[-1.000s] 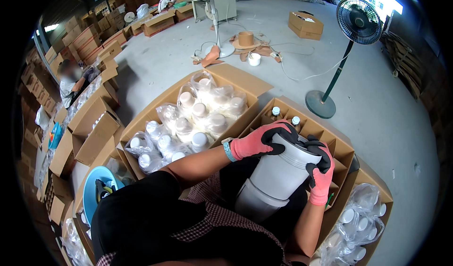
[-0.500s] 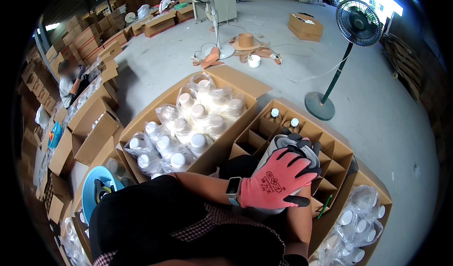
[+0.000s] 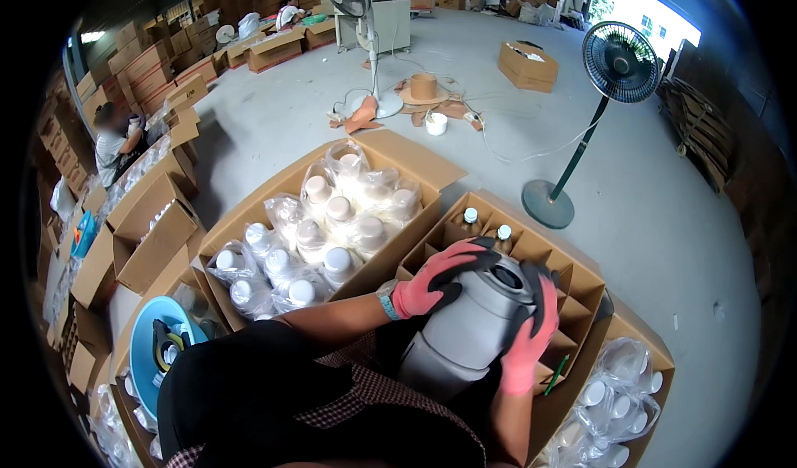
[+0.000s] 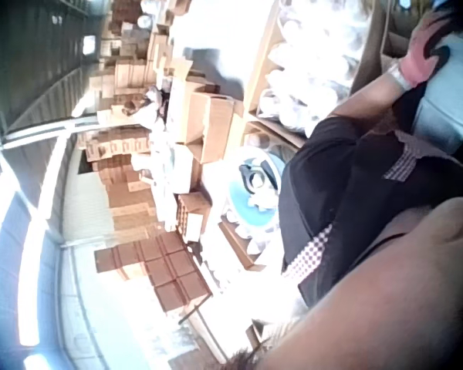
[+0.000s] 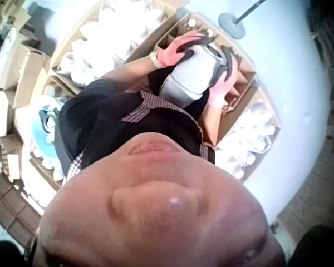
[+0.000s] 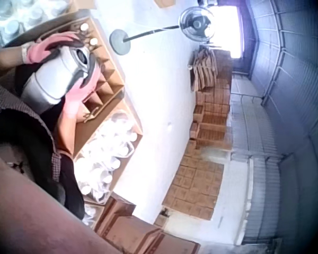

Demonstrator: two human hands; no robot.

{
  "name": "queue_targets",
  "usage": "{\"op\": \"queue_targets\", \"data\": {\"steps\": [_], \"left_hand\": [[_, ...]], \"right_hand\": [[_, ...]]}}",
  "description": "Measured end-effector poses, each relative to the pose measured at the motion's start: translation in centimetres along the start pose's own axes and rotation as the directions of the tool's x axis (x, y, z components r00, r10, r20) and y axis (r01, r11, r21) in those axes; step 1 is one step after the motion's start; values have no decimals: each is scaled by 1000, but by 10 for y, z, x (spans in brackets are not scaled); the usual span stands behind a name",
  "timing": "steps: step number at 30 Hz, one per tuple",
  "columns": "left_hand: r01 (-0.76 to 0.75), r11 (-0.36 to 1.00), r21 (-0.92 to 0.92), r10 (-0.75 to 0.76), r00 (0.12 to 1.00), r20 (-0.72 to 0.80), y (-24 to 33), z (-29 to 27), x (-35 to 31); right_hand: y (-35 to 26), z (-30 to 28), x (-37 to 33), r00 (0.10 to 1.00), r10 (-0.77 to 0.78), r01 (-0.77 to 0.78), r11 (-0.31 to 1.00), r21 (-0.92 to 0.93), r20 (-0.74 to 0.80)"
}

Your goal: The person assembles multiple vacuum flasks by inserting glass liners into plastic outer casings, attaching caps, and then placing the finished flasks into a plastic bag.

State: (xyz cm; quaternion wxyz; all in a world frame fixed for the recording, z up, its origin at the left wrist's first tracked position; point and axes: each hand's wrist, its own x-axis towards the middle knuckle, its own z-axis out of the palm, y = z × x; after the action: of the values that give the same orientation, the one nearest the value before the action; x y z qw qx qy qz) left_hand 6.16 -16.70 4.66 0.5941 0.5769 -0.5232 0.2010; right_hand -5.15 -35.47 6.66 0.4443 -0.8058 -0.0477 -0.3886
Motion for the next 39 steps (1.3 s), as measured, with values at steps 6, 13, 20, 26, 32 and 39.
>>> {"op": "queue_targets", "data": {"steps": [6,13,20,26,32,39], "left_hand": [[524,795,-307,-578,808,-116,-48,-6,-24],[598,624,502,-779,530,336,-82,-17,-31],[276,961,29,-242,782,575,-99,43,-86],[583,785,-212,-413,746,523,-16,83,-113],[703,642,-305,-562,703,436,52,5,-84],[820,469,-328,-629,570,528,133,-11,-95]], "right_hand": [[-37,-6,-5,970,-242,228,918,325,3],[-68,-3,-41,872,270,-410,858,309,407],[-41,-63,32,898,-65,140,980,-143,435],[-188,-50,40,-60,-413,607,707,361,909],[-164,-73,36,552,-168,365,929,-56,817],[-119,-101,28,619,378,28,865,-500,688]]}}
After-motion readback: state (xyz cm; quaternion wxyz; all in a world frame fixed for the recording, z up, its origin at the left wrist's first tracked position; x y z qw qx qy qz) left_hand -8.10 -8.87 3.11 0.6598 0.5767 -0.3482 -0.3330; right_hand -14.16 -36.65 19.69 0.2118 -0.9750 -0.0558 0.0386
